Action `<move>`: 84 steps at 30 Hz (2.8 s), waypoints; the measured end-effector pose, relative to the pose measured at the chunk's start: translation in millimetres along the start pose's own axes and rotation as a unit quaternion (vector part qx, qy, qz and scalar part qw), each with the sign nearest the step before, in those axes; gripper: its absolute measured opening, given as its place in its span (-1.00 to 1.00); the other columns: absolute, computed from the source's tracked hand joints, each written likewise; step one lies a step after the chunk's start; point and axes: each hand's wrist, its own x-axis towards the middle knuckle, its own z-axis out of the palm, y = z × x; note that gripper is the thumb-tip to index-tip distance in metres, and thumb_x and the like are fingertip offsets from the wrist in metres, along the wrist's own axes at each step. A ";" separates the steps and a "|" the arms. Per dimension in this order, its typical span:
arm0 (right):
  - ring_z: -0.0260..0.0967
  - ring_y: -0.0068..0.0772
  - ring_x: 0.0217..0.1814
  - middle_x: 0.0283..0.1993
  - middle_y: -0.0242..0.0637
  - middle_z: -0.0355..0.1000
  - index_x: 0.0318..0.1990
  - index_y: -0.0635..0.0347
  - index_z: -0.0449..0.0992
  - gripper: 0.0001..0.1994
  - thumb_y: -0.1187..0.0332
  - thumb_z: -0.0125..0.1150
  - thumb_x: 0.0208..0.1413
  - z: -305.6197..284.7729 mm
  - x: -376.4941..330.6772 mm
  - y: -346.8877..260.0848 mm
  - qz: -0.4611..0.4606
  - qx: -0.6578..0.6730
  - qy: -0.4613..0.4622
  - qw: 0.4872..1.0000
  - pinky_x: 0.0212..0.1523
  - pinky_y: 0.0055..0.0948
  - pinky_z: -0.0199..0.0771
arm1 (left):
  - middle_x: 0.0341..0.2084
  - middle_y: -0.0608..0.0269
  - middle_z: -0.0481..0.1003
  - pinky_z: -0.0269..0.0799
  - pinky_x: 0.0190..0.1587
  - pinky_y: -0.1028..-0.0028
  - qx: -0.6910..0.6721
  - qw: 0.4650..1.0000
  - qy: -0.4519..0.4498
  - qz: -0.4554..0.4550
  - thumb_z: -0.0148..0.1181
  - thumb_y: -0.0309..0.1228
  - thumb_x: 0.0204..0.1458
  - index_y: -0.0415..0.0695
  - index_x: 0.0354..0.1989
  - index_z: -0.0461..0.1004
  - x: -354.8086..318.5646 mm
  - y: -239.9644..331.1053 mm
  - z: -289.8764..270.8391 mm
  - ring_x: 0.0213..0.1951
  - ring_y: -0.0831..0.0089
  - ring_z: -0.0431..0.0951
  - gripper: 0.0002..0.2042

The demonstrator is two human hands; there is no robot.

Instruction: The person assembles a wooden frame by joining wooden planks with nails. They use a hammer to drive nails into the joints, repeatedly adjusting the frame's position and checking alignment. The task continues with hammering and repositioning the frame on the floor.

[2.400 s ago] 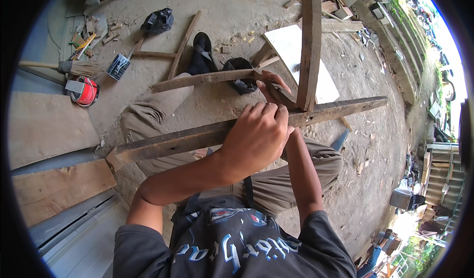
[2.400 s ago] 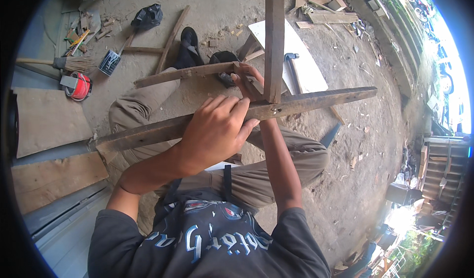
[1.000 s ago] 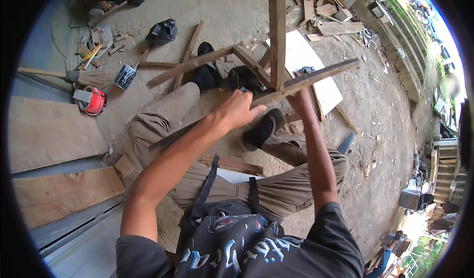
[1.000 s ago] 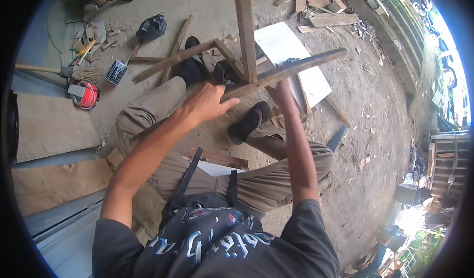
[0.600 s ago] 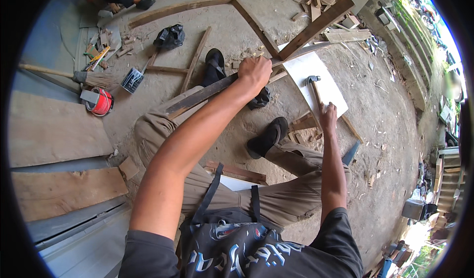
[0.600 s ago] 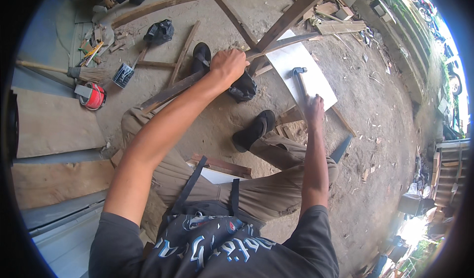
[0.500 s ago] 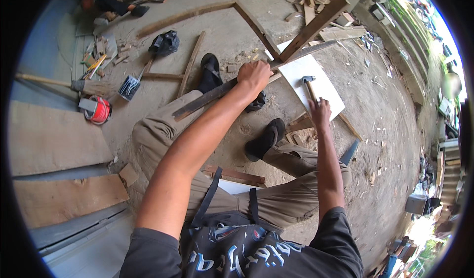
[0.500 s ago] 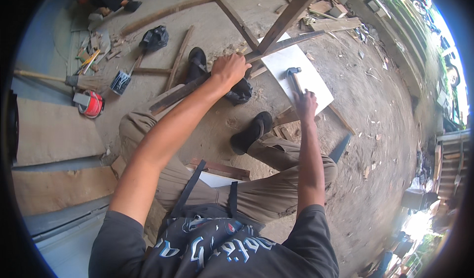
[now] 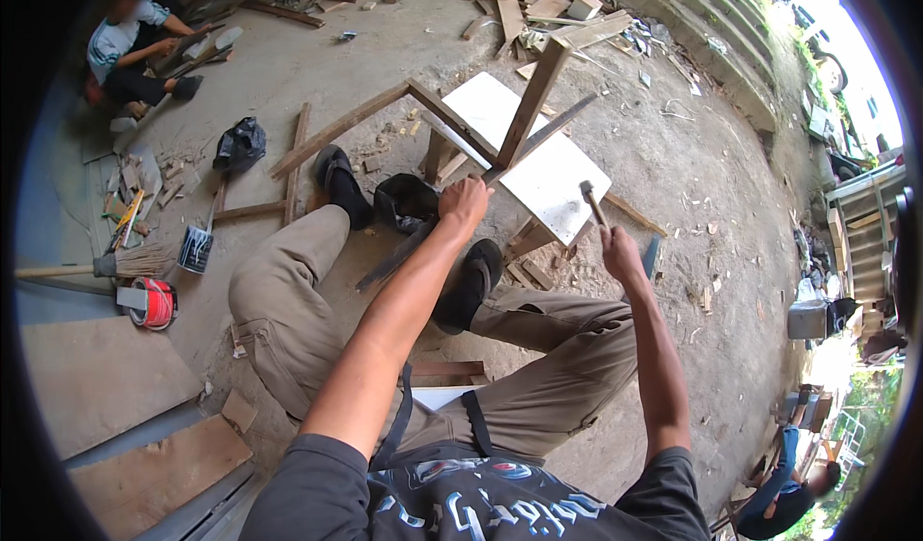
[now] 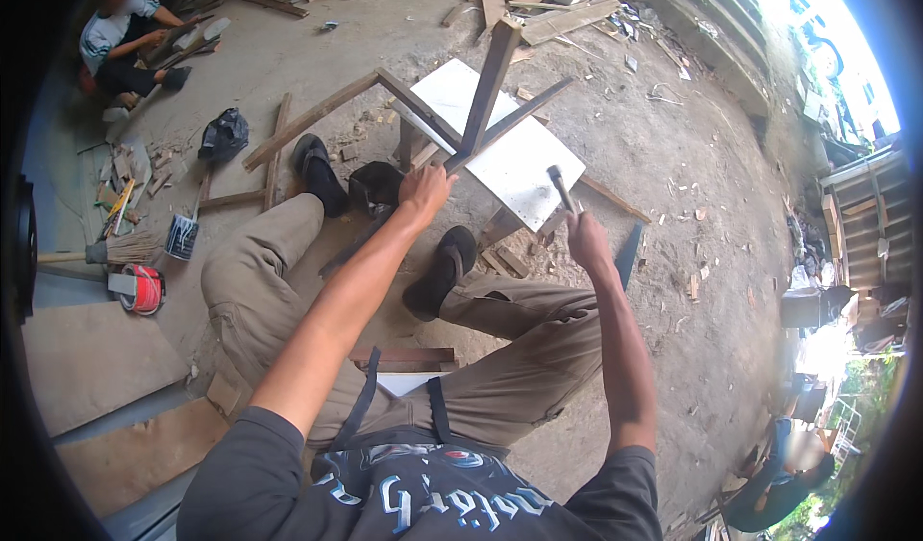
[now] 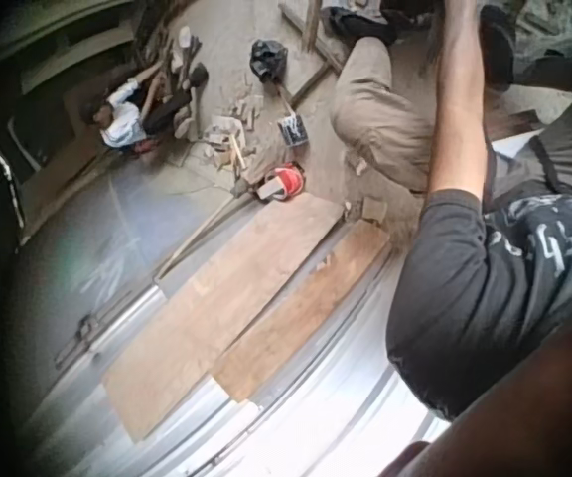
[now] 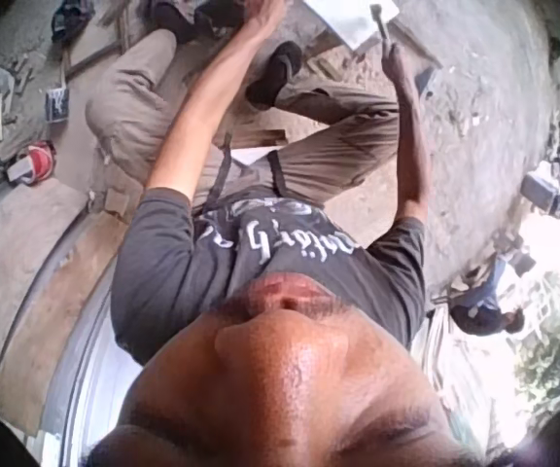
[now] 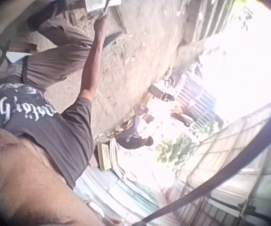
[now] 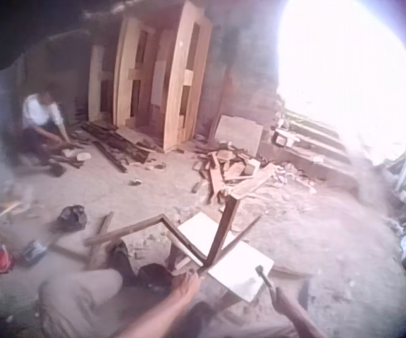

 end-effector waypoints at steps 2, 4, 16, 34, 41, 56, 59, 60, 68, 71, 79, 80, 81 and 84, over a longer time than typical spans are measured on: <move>0.20 -0.63 -0.61 -0.55 -0.42 0.30 -0.20 0.25 0.43 -0.65 0.10 -0.07 0.37 -43.0 -17.4 -35.9 0.115 0.207 -0.027 0.971 -0.64 -0.53 0.23 | -0.36 -0.05 0.61 0.61 -0.25 0.22 0.022 1.000 0.006 0.008 0.11 -0.07 0.19 -0.25 -0.20 0.41 6.7 -6.2 14.3 -0.26 0.11 0.67 -0.60; 0.17 -0.73 -0.61 -0.55 -0.51 0.25 -0.12 0.25 0.42 -0.67 0.12 -0.08 0.39 -88.8 -27.0 -69.1 0.054 0.269 0.004 0.962 -0.67 -0.62 0.16 | -0.36 -0.07 0.61 0.62 -0.26 0.22 0.030 0.999 -0.018 0.010 0.11 -0.07 0.19 -0.23 -0.20 0.38 9.1 -4.1 23.4 -0.26 0.10 0.67 -0.61; 0.31 -0.53 -0.65 -0.58 -0.35 0.33 -0.09 0.22 0.42 -0.57 -0.02 -0.10 0.37 -216.5 -5.2 -221.5 -0.141 0.134 0.136 0.972 -0.60 -0.37 0.29 | -0.38 -0.15 0.59 0.63 -0.27 0.19 -0.004 0.999 -0.046 0.015 0.07 -0.08 0.22 -0.26 -0.16 0.26 18.2 -1.7 29.4 -0.26 0.03 0.66 -0.59; 0.16 -0.55 -0.70 -0.56 -0.37 0.28 -0.18 0.13 0.43 -0.66 0.05 -0.12 0.39 -206.4 16.1 -183.7 -0.277 -0.035 0.141 0.950 -0.68 -0.45 0.18 | -0.34 -0.17 0.59 0.61 -0.20 0.16 -0.015 0.998 -0.067 0.016 0.04 -0.10 0.24 -0.26 -0.13 0.25 19.4 2.0 32.6 -0.23 0.01 0.65 -0.60; 0.14 -0.67 -0.70 -0.55 -0.45 0.27 -0.16 0.16 0.44 -0.59 -0.03 -0.11 0.36 -247.4 -11.3 -244.4 -0.071 0.205 0.074 0.973 -0.75 -0.54 0.13 | -0.34 -0.18 0.59 0.61 -0.21 0.17 -0.011 0.998 -0.057 0.007 0.05 -0.09 0.23 -0.26 -0.13 0.26 15.5 -5.2 39.2 -0.23 0.00 0.65 -0.59; 0.01 -0.75 -0.74 -0.59 -0.54 0.19 -0.11 0.18 0.44 -0.59 -0.01 -0.15 0.38 -262.6 -2.9 -263.0 -0.167 0.357 0.222 0.892 -0.78 -0.70 -0.02 | -0.36 -0.13 0.60 0.63 -0.27 0.22 -0.010 0.999 -0.047 0.007 0.07 -0.08 0.22 -0.25 -0.16 0.29 20.8 -5.9 42.7 -0.27 0.05 0.67 -0.60; 0.20 -0.55 -0.67 -0.57 -0.39 0.28 -0.22 0.21 0.45 -0.57 -0.01 -0.14 0.36 -217.2 -1.4 -198.3 -0.215 -0.031 0.095 0.971 -0.65 -0.39 0.28 | -0.36 -0.13 0.60 0.63 -0.27 0.21 -0.013 0.999 -0.048 0.015 0.07 -0.08 0.22 -0.25 -0.16 0.29 24.1 2.1 48.9 -0.26 0.05 0.67 -0.60; 0.24 -0.50 -0.66 -0.57 -0.36 0.29 -0.26 0.22 0.46 -0.56 -0.02 -0.12 0.36 -212.2 -12.5 -193.6 -0.205 -0.158 0.005 0.966 -0.63 -0.31 0.35 | -0.36 -0.13 0.60 0.63 -0.26 0.21 -0.009 0.999 -0.047 0.010 0.08 -0.08 0.22 -0.25 -0.15 0.28 23.1 1.4 48.4 -0.26 0.05 0.66 -0.60; -0.08 -0.76 -0.81 -0.68 -0.61 0.10 -0.16 0.12 0.43 -0.57 -0.08 -0.11 0.35 -293.8 -16.3 -247.1 -0.056 0.284 -0.027 0.957 -0.86 -0.62 -0.07 | -0.35 -0.07 0.62 0.64 -0.30 0.22 -0.001 0.999 -0.048 0.010 0.05 -0.09 0.24 -0.21 -0.14 0.30 26.3 -5.9 49.8 -0.26 0.10 0.68 -0.63; -0.10 -0.76 -0.80 -0.67 -0.61 0.09 -0.17 0.12 0.42 -0.57 -0.09 -0.09 0.35 -274.1 -7.4 -243.5 -0.016 0.315 -0.014 0.949 -0.85 -0.63 -0.08 | -0.34 -0.15 0.59 0.62 -0.25 0.18 -0.013 0.999 -0.046 0.009 0.07 -0.11 0.23 -0.25 -0.15 0.28 25.7 -6.7 47.9 -0.24 0.02 0.65 -0.62; -0.12 -0.80 -0.78 -0.67 -0.63 0.04 -0.22 0.10 0.39 -0.55 -0.13 -0.10 0.34 -224.8 -2.3 -218.7 0.004 0.313 -0.050 0.949 -0.82 -0.63 -0.12 | -0.33 -0.16 0.59 0.62 -0.25 0.18 -0.016 0.998 -0.064 0.015 0.05 -0.09 0.23 -0.25 -0.15 0.29 23.7 -4.6 38.4 -0.23 0.03 0.66 -0.61; -0.12 -0.79 -0.78 -0.68 -0.63 0.04 -0.23 0.10 0.39 -0.55 -0.13 -0.10 0.34 -224.6 -4.2 -216.0 0.024 0.272 -0.080 0.959 -0.82 -0.63 -0.12 | -0.32 -0.20 0.58 0.61 -0.23 0.15 -0.022 0.997 -0.075 0.020 0.05 -0.10 0.23 -0.26 -0.15 0.28 22.0 -1.8 36.2 -0.22 -0.01 0.64 -0.61; -0.12 -0.79 -0.78 -0.68 -0.63 0.04 -0.24 0.10 0.39 -0.55 -0.13 -0.11 0.34 -228.5 -3.8 -219.3 0.035 0.230 -0.111 0.966 -0.82 -0.63 -0.13 | -0.32 -0.19 0.58 0.61 -0.23 0.15 -0.022 0.997 -0.069 0.011 0.05 -0.10 0.23 -0.27 -0.15 0.28 23.0 -5.2 38.3 -0.22 -0.01 0.64 -0.60; -0.08 -0.77 -0.79 -0.68 -0.63 0.07 -0.28 0.17 0.39 -0.52 -0.13 -0.05 0.32 -245.4 -6.5 -229.5 -0.001 0.156 -0.110 0.982 -0.84 -0.62 -0.13 | -0.33 -0.19 0.58 0.61 -0.23 0.14 -0.021 0.998 -0.054 -0.001 0.06 -0.09 0.22 -0.27 -0.15 0.28 23.1 -13.3 43.8 -0.23 -0.01 0.64 -0.60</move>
